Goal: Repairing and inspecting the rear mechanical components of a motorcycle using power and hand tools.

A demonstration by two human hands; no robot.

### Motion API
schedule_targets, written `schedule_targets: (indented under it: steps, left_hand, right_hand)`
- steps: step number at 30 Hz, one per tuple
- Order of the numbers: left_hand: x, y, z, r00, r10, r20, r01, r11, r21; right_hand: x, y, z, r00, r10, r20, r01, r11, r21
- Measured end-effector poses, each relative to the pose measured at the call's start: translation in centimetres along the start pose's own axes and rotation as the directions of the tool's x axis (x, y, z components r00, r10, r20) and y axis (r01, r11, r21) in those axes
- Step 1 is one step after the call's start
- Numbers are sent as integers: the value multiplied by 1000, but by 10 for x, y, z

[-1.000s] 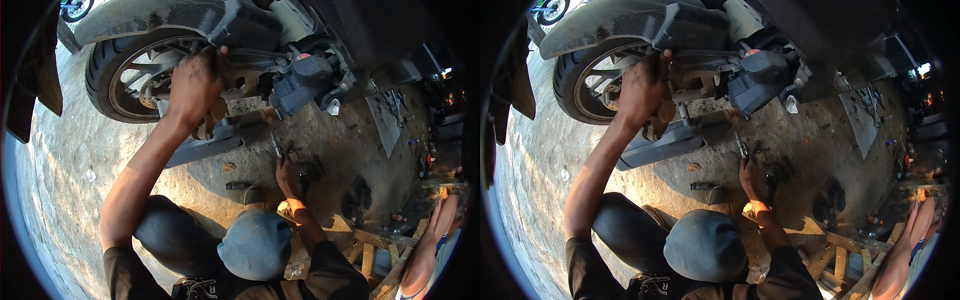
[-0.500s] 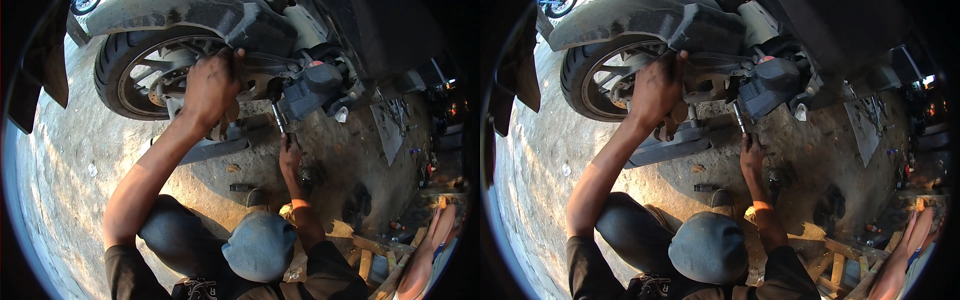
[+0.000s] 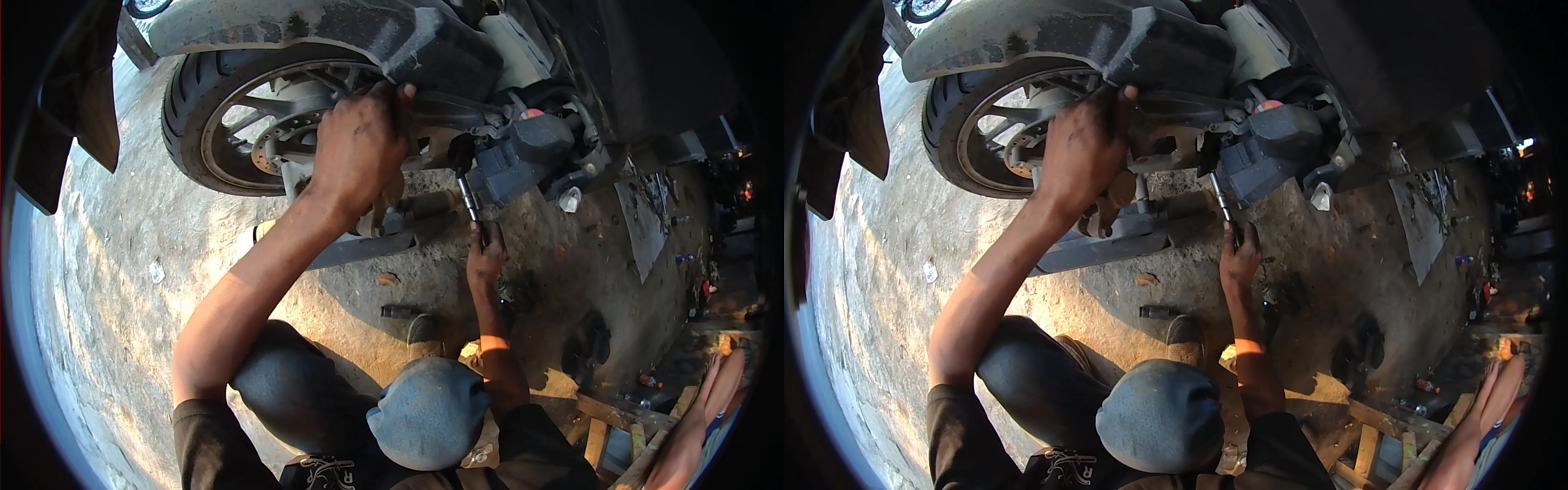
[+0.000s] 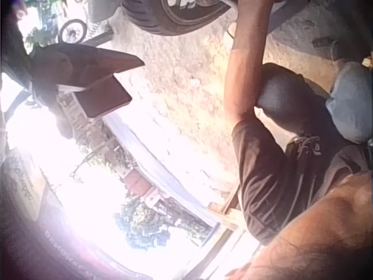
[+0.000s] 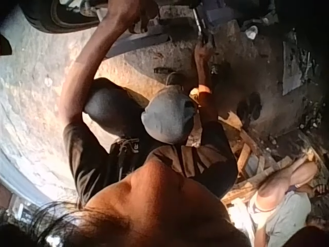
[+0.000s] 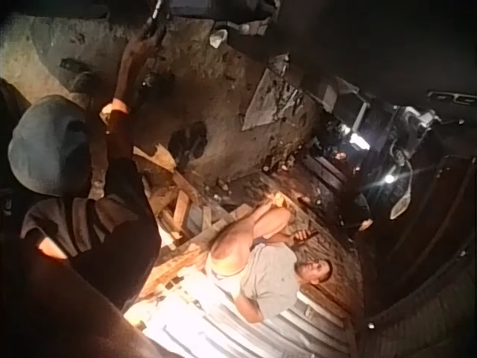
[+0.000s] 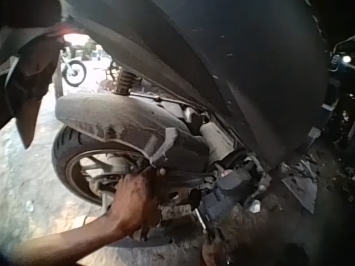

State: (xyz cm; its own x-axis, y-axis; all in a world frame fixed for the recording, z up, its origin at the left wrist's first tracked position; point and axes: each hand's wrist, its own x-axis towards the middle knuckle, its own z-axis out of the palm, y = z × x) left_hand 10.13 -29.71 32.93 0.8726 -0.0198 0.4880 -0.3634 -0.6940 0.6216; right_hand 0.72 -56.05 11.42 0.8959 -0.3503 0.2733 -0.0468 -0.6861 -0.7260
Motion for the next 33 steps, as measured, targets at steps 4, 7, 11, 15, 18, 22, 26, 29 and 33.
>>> schedule_targets:
  steps: [4,7,11,15,18,22,26,29,33]
  left_hand:
    - [1,2,1,1000,-3,-4,3,1000,-12]
    - [1,3,2,1000,-7,-12,6,1000,-12]
    - [0,3,0,1000,-3,-9,3,1000,9]
    - [-1,3,-1,1000,-12,7,12,1000,4]
    - [-1,4,-1,1000,-25,18,25,1000,10]
    - [-1,4,0,1000,3,13,-2,1000,-25]
    - [0,2,2,1000,14,11,-14,1000,-1]
    - [0,3,2,999,32,-10,-33,999,-26]
    - [-2,6,-1,1000,12,-23,-12,1000,6]
  right_hand:
    - [13,5,-6,937,217,273,-276,940,201]
    - [17,2,-15,702,347,622,-694,529,488]
    - [13,0,-16,744,266,613,-637,560,530]
    - [8,34,-5,789,351,504,-609,551,570]
    - [-8,88,-9,943,327,68,-330,883,334]
    - [-84,175,-78,975,173,-141,-197,964,-178]
    - [-120,242,-107,929,338,-152,-370,872,-320]
    - [-126,253,-116,869,481,-115,-493,860,-133]
    - [-123,229,-133,616,687,385,-776,445,447]
